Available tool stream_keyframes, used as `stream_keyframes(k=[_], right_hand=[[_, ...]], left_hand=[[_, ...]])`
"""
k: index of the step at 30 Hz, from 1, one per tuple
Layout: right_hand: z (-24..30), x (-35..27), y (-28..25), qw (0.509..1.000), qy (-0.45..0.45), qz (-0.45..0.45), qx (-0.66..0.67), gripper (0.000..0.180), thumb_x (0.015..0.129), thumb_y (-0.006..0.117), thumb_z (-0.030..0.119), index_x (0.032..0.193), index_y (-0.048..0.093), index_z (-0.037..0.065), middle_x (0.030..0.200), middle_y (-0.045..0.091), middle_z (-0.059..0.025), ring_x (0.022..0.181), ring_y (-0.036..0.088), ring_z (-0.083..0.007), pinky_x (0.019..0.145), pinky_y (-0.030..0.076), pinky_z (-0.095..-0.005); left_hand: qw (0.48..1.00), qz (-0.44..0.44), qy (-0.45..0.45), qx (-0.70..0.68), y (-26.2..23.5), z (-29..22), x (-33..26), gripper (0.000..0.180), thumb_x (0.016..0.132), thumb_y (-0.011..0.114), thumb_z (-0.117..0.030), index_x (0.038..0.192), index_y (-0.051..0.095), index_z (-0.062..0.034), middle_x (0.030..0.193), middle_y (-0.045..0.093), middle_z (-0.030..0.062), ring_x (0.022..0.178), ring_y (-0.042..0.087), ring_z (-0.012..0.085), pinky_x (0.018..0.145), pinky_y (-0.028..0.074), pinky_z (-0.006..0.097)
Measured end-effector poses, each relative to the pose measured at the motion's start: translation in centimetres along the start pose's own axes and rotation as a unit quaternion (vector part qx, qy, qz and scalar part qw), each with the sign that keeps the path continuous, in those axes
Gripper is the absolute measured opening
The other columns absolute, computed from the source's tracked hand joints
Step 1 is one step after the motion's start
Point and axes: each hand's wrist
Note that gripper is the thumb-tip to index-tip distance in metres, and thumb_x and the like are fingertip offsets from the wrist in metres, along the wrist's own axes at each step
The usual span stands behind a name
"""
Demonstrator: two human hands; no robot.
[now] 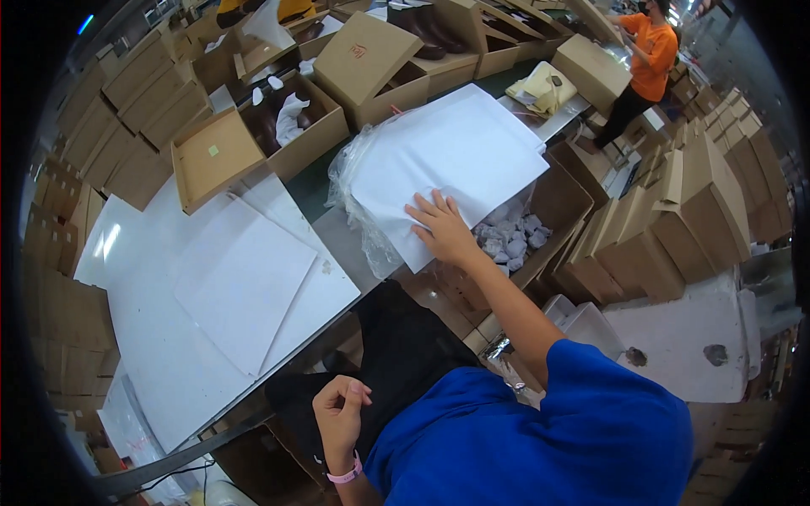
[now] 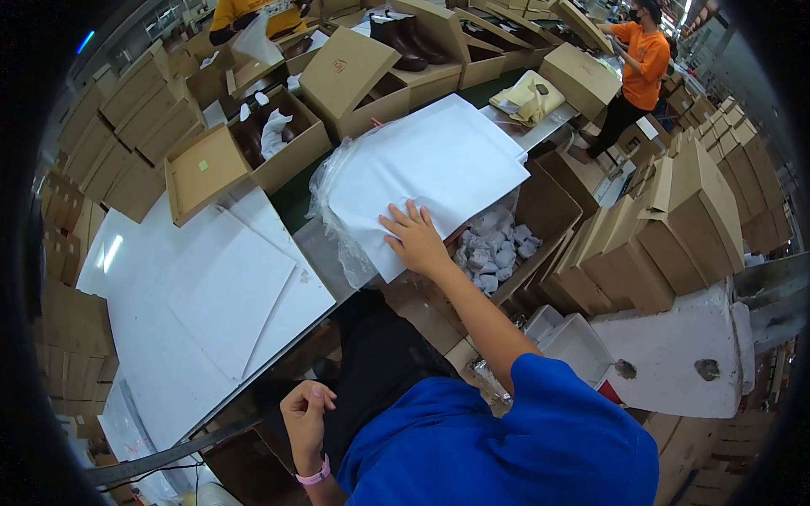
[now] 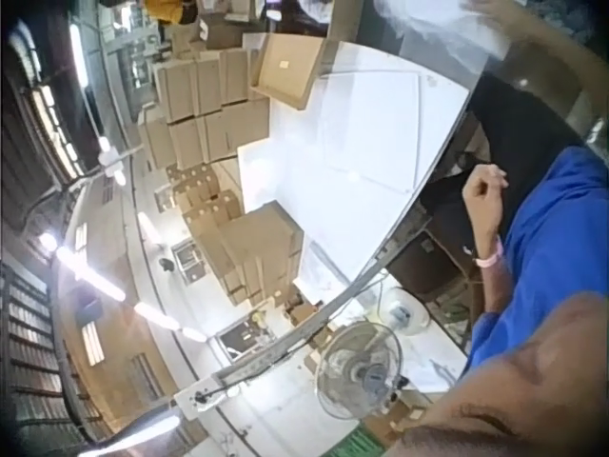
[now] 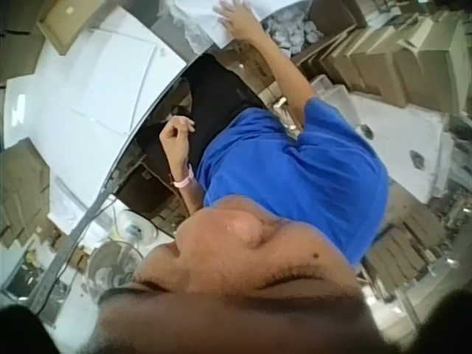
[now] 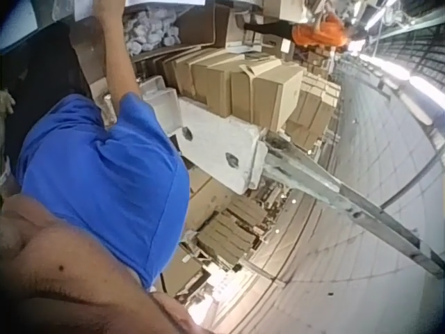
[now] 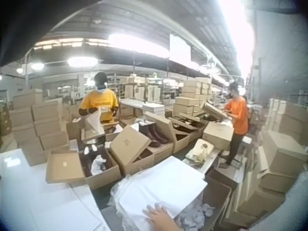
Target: The recorder repeatedly takes sheets of white tissue paper and crumples them into balls for shoe packaging.
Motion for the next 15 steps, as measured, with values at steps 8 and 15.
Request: stream_keyframes(k=[8,15], right_hand=[[2.1,-0.8,-4.1,0.977,0.062,0.015,0.205,0.042,0.113,0.061,0.016,0.154,0.068,0.011,0.16,0.066,-0.0178,0.153,0.054,-0.0501,0.13,0.041,-0.0561],[12.6,-6.1,-4.4,0.927,-0.038,0.195,0.32,0.047,0.108,0.065,0.009,0.154,0.066,0.008,0.15,0.07,-0.0211,0.143,0.062,-0.0468,0.127,0.046,-0.0516]], left_hand=[[0.995,0.096,-0.038,0.007,1.7,2.3,2.5,0.032,0.117,0.066,-0.033,0.121,0.073,-0.0023,0.119,0.076,0.0122,0.109,0.071,0.0212,0.101,0.055,0.039],[0.934,-0.001,-0.149,-0.324,2.9,4.7,6.5,0.087,0.111,0.067,-0.062,0.173,0.036,-0.009,0.166,0.054,0.0172,0.152,0.054,0.0358,0.127,0.042,0.058]])
Point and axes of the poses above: each hand's wrist, its own x-axis towards the middle knuckle, its own y-axis out of the palm, z = x × y
